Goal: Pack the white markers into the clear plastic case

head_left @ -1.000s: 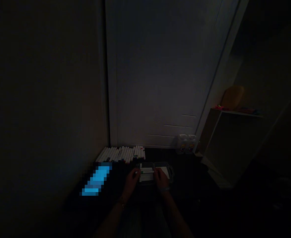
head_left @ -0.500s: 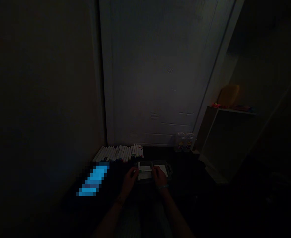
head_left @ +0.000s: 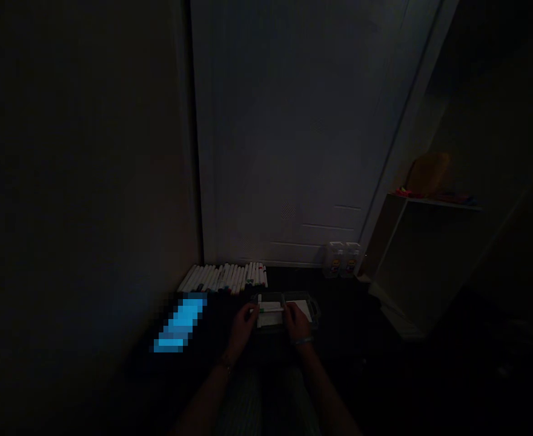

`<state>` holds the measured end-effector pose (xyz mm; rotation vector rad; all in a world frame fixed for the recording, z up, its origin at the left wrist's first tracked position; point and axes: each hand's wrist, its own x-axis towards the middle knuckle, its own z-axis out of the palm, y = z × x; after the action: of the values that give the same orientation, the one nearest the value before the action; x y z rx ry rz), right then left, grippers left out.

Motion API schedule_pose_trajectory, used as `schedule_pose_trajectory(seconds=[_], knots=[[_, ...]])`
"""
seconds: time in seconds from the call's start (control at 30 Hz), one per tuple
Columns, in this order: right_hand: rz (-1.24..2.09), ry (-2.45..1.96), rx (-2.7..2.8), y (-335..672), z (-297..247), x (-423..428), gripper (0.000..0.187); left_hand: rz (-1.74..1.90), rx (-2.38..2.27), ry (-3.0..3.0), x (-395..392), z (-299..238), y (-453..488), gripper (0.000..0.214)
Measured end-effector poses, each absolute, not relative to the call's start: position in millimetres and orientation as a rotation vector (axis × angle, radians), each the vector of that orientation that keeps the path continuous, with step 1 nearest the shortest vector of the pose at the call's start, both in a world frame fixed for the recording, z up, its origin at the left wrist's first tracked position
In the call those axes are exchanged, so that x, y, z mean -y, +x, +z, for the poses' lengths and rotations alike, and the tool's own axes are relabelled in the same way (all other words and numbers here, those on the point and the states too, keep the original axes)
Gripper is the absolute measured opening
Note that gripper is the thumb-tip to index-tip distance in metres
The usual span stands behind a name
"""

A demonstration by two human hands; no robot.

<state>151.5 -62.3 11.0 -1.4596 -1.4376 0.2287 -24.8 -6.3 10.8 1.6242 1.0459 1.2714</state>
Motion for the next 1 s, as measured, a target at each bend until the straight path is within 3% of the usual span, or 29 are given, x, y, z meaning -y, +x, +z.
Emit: schedule_pose_trajectory(seconds=[1.0], knots=[[0.215, -1.511, 1.435, 149.0, 12.6, 60.7, 0.029, 1.234, -1.032, 1.629, 10.4, 18.6, -28.4, 0.039]])
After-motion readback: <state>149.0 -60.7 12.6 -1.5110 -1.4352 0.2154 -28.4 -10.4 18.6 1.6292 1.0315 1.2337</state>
